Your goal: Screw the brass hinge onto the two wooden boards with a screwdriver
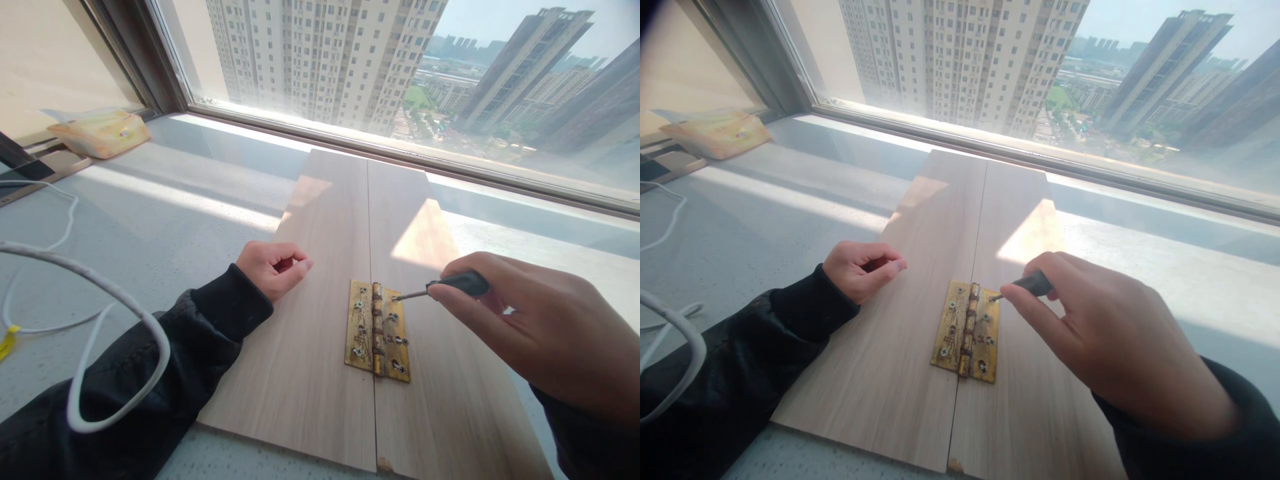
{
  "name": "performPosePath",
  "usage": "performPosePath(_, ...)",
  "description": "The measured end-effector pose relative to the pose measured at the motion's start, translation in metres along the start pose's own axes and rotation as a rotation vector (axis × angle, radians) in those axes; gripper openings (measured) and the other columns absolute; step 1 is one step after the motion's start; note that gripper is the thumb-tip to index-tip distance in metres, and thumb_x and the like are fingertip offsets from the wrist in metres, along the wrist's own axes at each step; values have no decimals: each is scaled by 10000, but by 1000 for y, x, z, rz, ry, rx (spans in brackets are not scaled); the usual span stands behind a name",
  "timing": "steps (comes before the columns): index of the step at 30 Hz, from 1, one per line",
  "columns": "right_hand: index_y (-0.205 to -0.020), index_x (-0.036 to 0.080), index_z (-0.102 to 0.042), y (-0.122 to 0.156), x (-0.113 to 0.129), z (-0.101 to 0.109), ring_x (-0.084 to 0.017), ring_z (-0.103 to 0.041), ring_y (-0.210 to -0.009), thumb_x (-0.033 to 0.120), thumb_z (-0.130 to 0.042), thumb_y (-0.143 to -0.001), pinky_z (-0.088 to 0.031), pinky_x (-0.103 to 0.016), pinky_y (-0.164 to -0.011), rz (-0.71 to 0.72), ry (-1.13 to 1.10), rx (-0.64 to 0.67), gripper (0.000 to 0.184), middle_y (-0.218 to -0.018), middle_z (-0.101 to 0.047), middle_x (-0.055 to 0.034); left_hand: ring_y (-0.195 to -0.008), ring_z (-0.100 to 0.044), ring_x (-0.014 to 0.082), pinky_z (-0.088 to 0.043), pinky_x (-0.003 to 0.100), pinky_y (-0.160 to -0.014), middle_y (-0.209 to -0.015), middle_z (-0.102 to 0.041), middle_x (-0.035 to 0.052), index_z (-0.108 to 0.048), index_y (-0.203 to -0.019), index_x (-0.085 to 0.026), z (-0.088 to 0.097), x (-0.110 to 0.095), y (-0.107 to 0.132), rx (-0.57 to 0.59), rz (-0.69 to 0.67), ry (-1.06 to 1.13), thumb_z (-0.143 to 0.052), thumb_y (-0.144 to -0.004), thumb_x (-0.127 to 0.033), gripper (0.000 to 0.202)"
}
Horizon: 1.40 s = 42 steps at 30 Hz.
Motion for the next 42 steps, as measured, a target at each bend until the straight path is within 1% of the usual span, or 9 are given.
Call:
performPosePath(4, -974, 258, -566, -2, 2, 2, -117, -516, -467, 493, -525, -820, -410, -251, -453, 93, -131, -40, 283, -641, -596, 30, -388, -354, 51, -290, 170, -393, -404, -419, -49, -671, -629, -121, 0, 0, 0, 1, -3, 0, -575, -746, -294, 230)
performPosePath(8, -903, 264, -584, -1, 1, 3, -110, -527, -561, 400, -546, -824, -437, -225, -465, 142, -281, 62, 162, -774, -616, 15, -390, -354, 54, -291, 173, -393, -404, -422, -47, -673, -632, -121, 1, 0, 0, 4, 2, 3, -577, -744, -294, 228)
performPosePath(11, -942, 295, -576, 3, -7, 4, -105, -537, -586, 397, -537, -827, -443, -188, -436, 86, -305, 174, 159, -788, -612, 32, -390, -355, 53, -289, 174, -392, -404, -423, -45, -673, -630, -119, 0, 0, 0, 6, 8, 8, -578, -743, -292, 228)
performPosePath(15, -980, 323, -563, 6, -14, 6, -89, -571, -577, 406, -523, -841, -479, -179, -486, 108, -201, 148, 168, -831, -653, 56, -390, -352, 54, -283, 176, -389, -405, -420, -46, -673, -633, -118, 0, 0, 0, 8, 9, 6, -578, -742, -295, 229)
performPosePath(21, -917, 291, -573, 4, -7, 4, -87, -552, -433, 451, -514, -842, -445, -213, -442, 151, -144, 97, 187, -699, -655, 61, -389, -347, 50, -279, 175, -391, -407, -412, -47, -672, -633, -113, 0, 0, -1, 10, 4, 4, -576, -745, -296, 235)
performPosePath(26, -862, 256, -573, -1, -2, 1, -129, -579, -456, 480, -507, -838, -398, -246, -425, 154, -129, 37, 235, -660, -654, 38, -388, -342, 50, -276, 173, -387, -403, -411, -51, -670, -627, -119, 0, 0, 0, 3, 6, 10, -579, -742, -297, 231)
performPosePath(30, -692, 207, -572, -5, -13, -3, -142, -458, -368, 546, -436, -849, -333, -269, -410, 50, 18, -75, 398, -447, -497, 26, -396, -350, 52, -286, 174, -398, -412, -413, -48, -668, -632, -118, 0, 0, 0, 4, 11, 5, -575, -747, -298, 232)
performPosePath(34, -574, 221, -477, -3, -17, -4, -119, -329, -336, 587, -412, -838, -274, -255, -404, 34, 46, -37, 456, -379, -346, 52, -395, -349, 53, -285, 174, -395, -411, -414, -48, -666, -629, -120, 0, 0, 0, 15, 5, 4, -571, -748, -296, 233)
performPosePath(42, -591, 257, -369, 6, -1, -2, -212, -405, -342, 589, -242, -870, -188, -278, -414, -50, 298, 45, 453, -389, -372, 20, -396, -349, 50, -287, 174, -399, -412, -414, -48, -667, -628, -117, 0, 1, 0, 5, 6, 0, -577, -745, -299, 235)
Point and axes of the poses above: each hand's wrist, its own y-axis away from the middle knuckle, its own z-axis out of the back of the hand, x = y × z, the point moved 3 cm from there along -y, towards the middle knuckle
